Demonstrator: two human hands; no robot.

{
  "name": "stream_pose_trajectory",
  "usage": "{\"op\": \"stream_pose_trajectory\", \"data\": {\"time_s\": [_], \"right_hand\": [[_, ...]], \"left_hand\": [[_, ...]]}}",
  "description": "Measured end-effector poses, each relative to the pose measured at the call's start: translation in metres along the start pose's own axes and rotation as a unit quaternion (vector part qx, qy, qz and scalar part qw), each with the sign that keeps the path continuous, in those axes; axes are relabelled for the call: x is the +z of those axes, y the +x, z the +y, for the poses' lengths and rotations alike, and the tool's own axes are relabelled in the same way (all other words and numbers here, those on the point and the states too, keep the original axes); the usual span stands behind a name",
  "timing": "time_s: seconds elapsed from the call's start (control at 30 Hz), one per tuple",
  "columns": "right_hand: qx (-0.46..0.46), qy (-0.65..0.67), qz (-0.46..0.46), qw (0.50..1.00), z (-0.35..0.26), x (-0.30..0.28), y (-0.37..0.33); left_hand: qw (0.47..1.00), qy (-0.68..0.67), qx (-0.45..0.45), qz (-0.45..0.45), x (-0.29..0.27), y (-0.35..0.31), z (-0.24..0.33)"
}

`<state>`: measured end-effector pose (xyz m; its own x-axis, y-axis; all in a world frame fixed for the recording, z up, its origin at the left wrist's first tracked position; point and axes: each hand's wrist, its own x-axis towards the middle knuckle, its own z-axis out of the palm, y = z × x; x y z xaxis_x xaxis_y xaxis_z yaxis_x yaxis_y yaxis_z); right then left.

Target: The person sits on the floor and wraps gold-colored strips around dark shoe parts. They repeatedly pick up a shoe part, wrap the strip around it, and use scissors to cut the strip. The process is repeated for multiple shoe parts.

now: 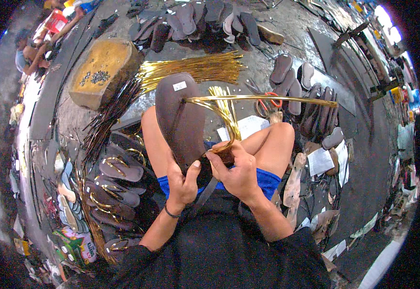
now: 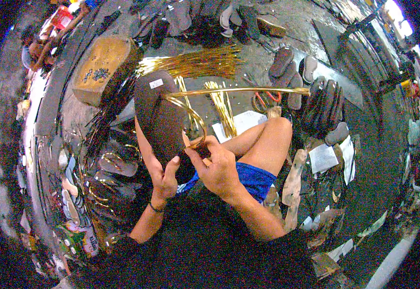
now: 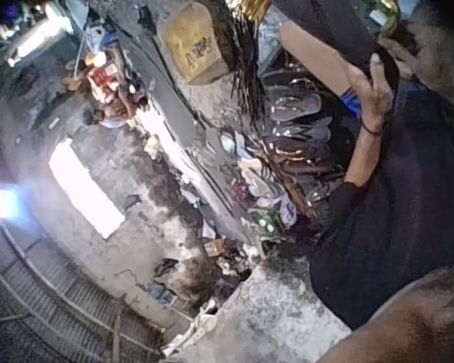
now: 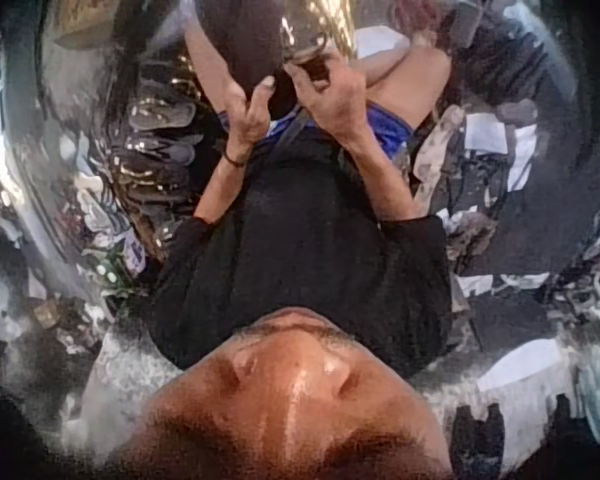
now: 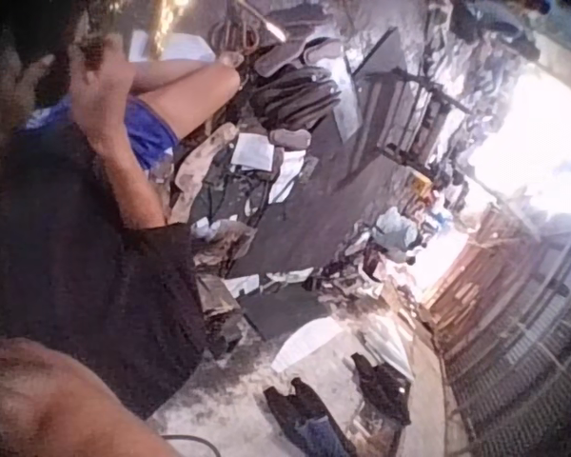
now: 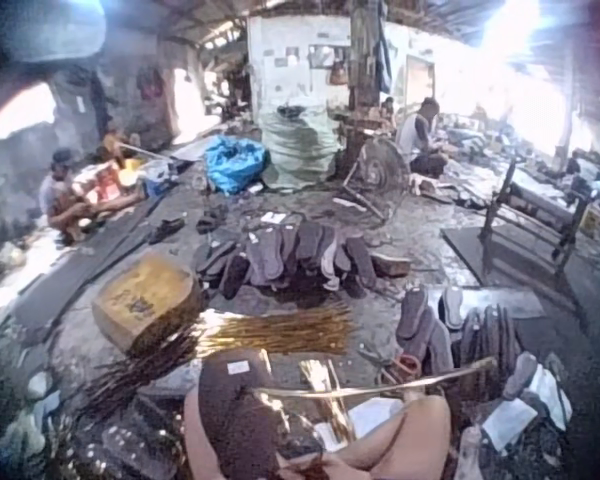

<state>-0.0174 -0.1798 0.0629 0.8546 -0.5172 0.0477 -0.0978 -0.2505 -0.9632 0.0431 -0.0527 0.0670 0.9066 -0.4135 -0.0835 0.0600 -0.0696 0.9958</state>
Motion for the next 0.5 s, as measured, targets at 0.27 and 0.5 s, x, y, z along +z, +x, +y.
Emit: {"op": "stream_pose_trajectory", "data": {"time_s": [0.27, 0.5], "right_hand": [[-0.090, -0.027, -0.052, 0.994, 0.030, 0.006, -0.006], [0.003, 0.012, -0.132, 0.991, 0.035, 0.001, 0.005]], "left_hand": [[1.000, 0.007, -0.016, 0.001, 0.002, 0.001, -0.009], [0.966, 0.162, 0.196, 0.053, 0.011, 0.001, 0.003]]}}
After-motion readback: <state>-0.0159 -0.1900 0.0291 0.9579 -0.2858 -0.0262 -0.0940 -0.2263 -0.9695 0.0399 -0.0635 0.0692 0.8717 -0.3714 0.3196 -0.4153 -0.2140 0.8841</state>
